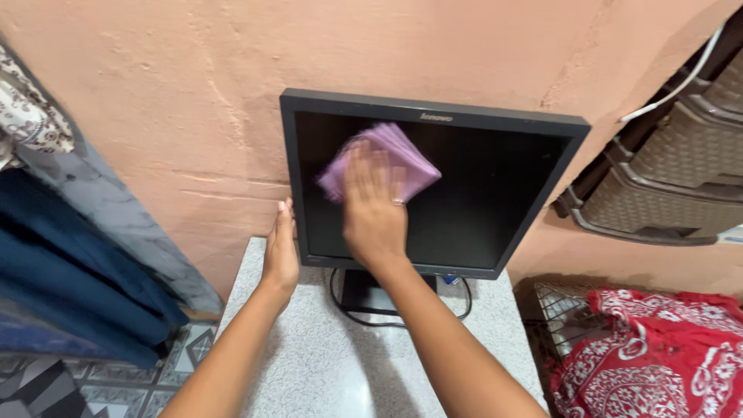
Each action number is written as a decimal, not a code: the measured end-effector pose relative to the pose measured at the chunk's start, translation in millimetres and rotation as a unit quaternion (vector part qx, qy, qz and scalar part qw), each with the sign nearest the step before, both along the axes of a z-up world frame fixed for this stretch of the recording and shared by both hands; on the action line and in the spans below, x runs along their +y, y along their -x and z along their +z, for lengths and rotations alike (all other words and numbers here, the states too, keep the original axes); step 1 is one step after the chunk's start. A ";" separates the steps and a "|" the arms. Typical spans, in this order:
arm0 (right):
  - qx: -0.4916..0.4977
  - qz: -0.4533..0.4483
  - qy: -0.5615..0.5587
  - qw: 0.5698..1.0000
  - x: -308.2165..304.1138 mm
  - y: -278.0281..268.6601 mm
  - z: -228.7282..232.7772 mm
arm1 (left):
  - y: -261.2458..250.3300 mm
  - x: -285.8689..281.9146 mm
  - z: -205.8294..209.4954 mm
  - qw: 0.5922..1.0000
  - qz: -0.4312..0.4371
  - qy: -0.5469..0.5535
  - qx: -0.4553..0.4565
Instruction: The person wipes a computer desk, keyboard, mouse, and monitor with a purple cloth. They move the keyboard and mouse aside to clean the desk surface, then wipe the monitor screen and base before returning the items to their original positions.
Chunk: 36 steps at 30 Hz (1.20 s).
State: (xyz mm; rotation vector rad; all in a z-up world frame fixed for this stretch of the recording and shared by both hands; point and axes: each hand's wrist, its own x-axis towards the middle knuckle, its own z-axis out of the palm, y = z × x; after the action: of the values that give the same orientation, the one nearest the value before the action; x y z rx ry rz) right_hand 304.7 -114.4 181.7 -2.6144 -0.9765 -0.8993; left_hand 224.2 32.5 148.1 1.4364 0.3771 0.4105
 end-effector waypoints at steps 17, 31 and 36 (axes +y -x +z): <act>0.264 -0.203 -0.152 0.931 -195.1 18.4 -96.1 | 12.5 -28.6 -22.4 0.991 0.062 0.001 0.115; 0.319 0.063 0.204 0.923 8.2 95.6 -86.8 | 40.2 24.5 -38.8 0.991 0.016 0.029 0.130; 0.118 0.116 0.465 0.870 -83.5 38.7 -95.9 | 47.7 35.5 -39.2 0.991 0.012 -0.002 0.135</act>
State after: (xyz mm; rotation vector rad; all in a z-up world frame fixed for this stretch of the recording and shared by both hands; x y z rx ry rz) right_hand 266.0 -197.9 85.9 -3.0719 -1.9531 0.0209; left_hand 176.5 68.0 109.0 1.4959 0.6124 0.2352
